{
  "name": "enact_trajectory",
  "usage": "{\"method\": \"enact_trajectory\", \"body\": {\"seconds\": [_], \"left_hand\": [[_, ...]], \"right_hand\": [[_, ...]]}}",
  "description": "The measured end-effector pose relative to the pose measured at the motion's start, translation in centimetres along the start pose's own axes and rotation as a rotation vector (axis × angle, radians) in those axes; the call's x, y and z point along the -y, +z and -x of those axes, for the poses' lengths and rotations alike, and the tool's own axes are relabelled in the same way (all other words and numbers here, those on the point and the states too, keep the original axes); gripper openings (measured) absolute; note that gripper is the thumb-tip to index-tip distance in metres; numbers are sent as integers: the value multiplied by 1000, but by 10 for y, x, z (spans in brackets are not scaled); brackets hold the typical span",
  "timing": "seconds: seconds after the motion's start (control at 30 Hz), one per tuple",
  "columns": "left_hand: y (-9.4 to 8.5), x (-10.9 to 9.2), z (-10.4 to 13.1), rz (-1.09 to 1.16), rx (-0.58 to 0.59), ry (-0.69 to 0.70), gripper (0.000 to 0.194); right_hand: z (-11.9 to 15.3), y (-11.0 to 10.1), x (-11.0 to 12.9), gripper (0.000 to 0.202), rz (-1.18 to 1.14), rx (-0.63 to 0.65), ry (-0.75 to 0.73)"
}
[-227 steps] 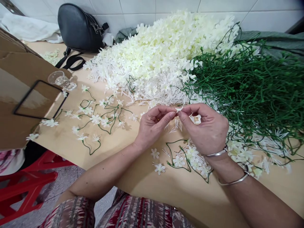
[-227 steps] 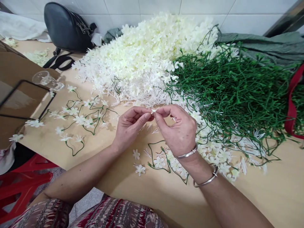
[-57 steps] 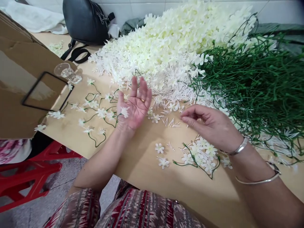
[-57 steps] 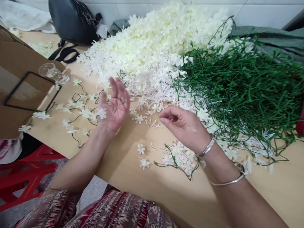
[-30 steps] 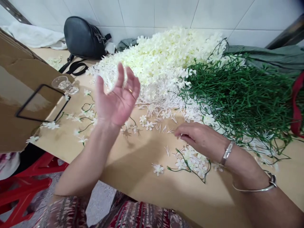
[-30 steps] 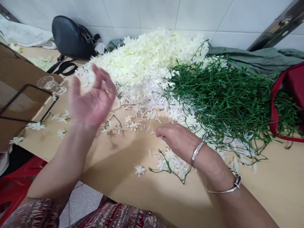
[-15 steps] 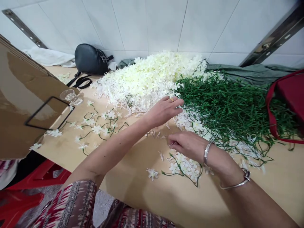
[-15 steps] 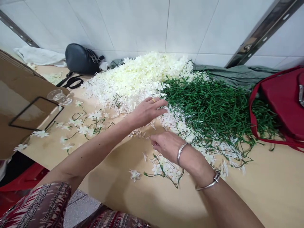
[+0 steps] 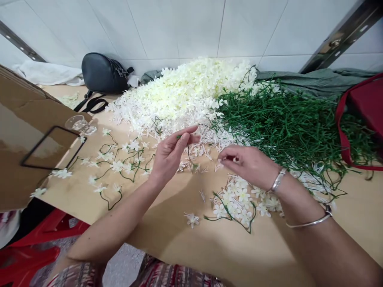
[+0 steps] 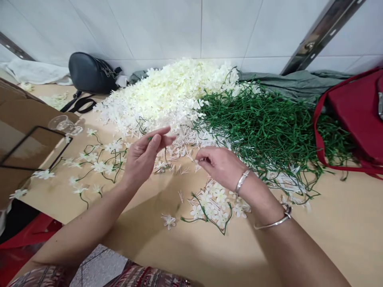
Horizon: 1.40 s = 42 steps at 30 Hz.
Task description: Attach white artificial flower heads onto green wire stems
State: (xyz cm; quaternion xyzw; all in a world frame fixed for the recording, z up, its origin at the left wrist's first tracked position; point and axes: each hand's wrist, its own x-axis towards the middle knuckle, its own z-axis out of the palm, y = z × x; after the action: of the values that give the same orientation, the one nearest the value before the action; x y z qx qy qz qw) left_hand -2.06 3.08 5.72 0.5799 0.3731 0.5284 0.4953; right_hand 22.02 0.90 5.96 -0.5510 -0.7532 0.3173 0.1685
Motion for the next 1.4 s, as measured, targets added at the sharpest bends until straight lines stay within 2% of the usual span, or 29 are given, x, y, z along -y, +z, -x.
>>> {"method": "enact_trajectory", "body": {"seconds": [0.07,0.13,0.17,0.27,0.33,0.37,0.43,0.53,0.6,0.7,0.73,0.77,0.87,0.9,0.97,1.07,1.17,1.27,1.33,1.4], "left_hand": [[-2,3,13,136,18,-159,35],[-5,8,21,195,76,-272,37],[-7,10,23,212,92,-308,36],[-10,20,26,247,84,-337,35],[-12,28,27,245,81,-309,40],[-13,32,27,228,87,-286,44],[-15,35,25,164,98,-236,49],[-21,18,22,-3,158,-194,43],[-29,-8,24,-112,337,-187,28],[-45,-50,40,-212,953,-245,11],[-50,-60,50,-260,1106,-273,11],[-55,-66,62,-326,1179,-276,12],[-65,-64,102,-486,1146,-172,20],[-66,-57,114,-539,1146,-112,22],[-66,-41,134,-722,1061,68,18],[-57,-19,150,-836,972,284,22],[-42,-1,148,-904,943,393,28],[-23,12,133,-923,884,440,27],[-13,15,119,-813,866,393,28],[-6,12,102,-603,830,321,31]], "right_hand": [[-2,3,-8,17,-122,-115,13],[-3,8,-16,16,-181,-112,23],[-1,9,-20,15,-183,-54,21],[6,7,-26,15,-133,238,-4],[11,3,-25,13,-83,331,-11],[12,2,-24,13,-54,308,-9],[10,4,-19,14,2,165,-3],[0,21,-13,17,74,-128,0],[-6,36,-11,15,172,-221,-15],[-10,50,-14,18,276,-216,-114],[-10,51,-15,20,264,-211,-142],[-10,50,-16,20,229,-213,-155],[-11,45,-20,15,57,-268,-102],[-11,43,-21,13,2,-293,-69],[-12,41,-22,10,-74,-336,-16],[-13,41,-23,8,-118,-397,6],[-12,40,-23,9,-148,-441,14],[-11,35,-24,11,-196,-463,30],[-10,31,-24,17,-259,-488,24],[-10,27,-25,24,-338,-487,15]]}}
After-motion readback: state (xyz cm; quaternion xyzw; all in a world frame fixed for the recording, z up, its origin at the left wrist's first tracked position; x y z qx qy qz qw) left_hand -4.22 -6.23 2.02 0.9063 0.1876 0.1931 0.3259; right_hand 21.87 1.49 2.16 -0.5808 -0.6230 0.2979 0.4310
